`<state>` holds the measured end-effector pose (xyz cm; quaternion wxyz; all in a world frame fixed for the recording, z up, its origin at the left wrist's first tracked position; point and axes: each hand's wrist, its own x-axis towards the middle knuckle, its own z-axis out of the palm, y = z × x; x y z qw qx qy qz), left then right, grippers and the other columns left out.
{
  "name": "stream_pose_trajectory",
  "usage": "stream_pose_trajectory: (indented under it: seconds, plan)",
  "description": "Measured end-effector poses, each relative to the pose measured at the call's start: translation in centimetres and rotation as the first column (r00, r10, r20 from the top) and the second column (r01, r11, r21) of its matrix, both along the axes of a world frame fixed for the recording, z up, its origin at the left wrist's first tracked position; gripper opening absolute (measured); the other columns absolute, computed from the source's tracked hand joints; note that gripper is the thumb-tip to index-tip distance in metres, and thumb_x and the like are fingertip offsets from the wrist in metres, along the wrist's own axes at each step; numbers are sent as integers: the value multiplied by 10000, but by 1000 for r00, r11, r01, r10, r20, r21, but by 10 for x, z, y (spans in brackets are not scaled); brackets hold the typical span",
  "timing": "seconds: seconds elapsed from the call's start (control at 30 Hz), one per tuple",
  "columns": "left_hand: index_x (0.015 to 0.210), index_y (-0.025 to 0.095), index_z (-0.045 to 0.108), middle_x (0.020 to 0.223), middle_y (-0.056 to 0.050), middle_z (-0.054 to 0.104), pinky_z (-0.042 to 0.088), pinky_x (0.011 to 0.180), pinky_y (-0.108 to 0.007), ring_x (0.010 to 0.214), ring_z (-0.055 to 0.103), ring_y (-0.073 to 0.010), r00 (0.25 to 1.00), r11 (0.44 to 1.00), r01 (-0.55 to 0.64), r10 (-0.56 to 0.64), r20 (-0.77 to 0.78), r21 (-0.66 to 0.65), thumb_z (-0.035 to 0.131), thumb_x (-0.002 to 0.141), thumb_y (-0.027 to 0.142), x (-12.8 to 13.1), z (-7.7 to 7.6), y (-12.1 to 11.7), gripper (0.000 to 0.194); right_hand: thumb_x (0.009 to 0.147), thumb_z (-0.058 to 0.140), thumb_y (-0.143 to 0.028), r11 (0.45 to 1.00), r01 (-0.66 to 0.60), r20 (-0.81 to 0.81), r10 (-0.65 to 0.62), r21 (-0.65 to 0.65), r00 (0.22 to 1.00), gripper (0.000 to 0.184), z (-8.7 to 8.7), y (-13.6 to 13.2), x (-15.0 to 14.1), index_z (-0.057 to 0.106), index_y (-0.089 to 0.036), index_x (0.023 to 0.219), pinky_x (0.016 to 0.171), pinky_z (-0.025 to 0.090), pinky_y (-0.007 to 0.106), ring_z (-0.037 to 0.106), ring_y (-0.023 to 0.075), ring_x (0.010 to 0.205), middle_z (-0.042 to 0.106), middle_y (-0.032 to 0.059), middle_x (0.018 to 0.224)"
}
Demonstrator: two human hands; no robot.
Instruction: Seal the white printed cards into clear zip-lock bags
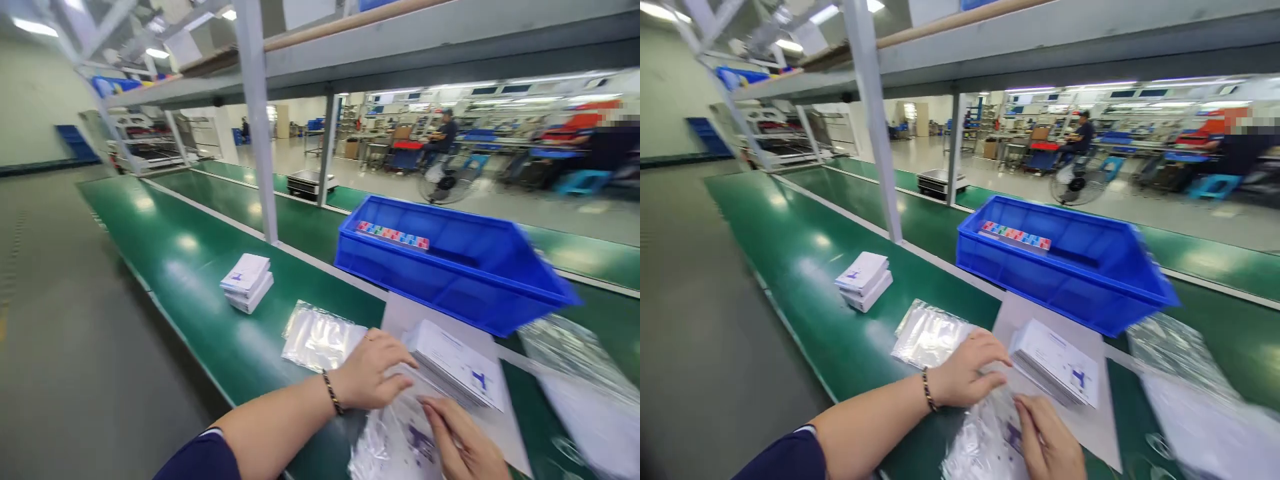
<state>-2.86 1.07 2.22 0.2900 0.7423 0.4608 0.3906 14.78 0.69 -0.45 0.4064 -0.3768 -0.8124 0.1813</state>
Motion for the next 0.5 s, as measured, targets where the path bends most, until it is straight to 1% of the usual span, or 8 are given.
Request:
stream_pose_trajectory:
  seconds: [0.03,0.1,0.17,0.27,0.33,0.37,0.43,0.5]
  plan:
    - [881,170,618,906,-51,628,327,905,-310,945,490,-185,994,993,92,-87,-60,76,544,744,227,-2,4,-2,166,802,484,-351,999,-21,-1,21,-28,1000,203,7,-3,1,641,-235,744,534,499,257,634,188,617,648,42,658]
    - [800,178,617,733,-30,619,365,840,-301,835,512,-178,960,970,235,-222,-171,61,567,727,220,-6,9,-3,98,822,459,-331,988,-62,28,66,-144,997,231,19,-7,2,621,-211,708,513,476,238,597,158,564,614,23,607]
    - [644,173,575,640,-22,572,393,743,-282,739,505,-171,948,981,193,-191,-254,-15,579,698,192,-10,11,-2,58,804,491,-306,968,-54,88,78,-247,993,250,25,-8,5,561,-199,588,470,429,224,524,129,488,545,-9,523]
    - [583,176,524,640,-13,542,387,669,-269,677,488,-154,945,985,138,-162,-284,-102,544,712,201,-14,10,2,133,773,533,-270,967,-28,54,44,-253,998,245,24,-5,11,529,-192,540,525,432,229,517,126,557,518,-8,584]
    - [577,177,510,635,-5,524,384,640,-261,650,479,-144,941,974,150,-194,-276,-171,498,735,211,-16,9,3,162,769,539,-270,983,91,-8,-93,-159,996,176,16,0,17,600,-195,622,641,460,272,555,155,705,554,29,738]
    - [576,177,507,629,0,517,384,629,-256,640,476,-140,942,965,160,-212,-262,-206,480,741,216,-16,8,3,172,768,541,-279,972,211,-43,-216,-99,975,144,10,3,20,641,-201,699,714,460,313,558,182,806,564,54,839]
    - [579,176,514,625,5,512,386,615,-244,627,473,-133,948,946,177,-238,-213,-270,463,743,227,-17,6,4,179,758,552,-321,882,468,-103,-470,-44,876,192,-3,12,27,677,-217,860,826,420,412,510,246,988,547,99,1024]
    - [604,172,538,642,6,525,388,600,-233,614,470,-125,956,928,193,-251,-152,-318,462,737,232,-17,3,5,165,743,559,-366,810,567,-128,-584,-150,801,256,-15,20,33,685,-221,913,838,412,453,498,275,1026,558,116,1056]
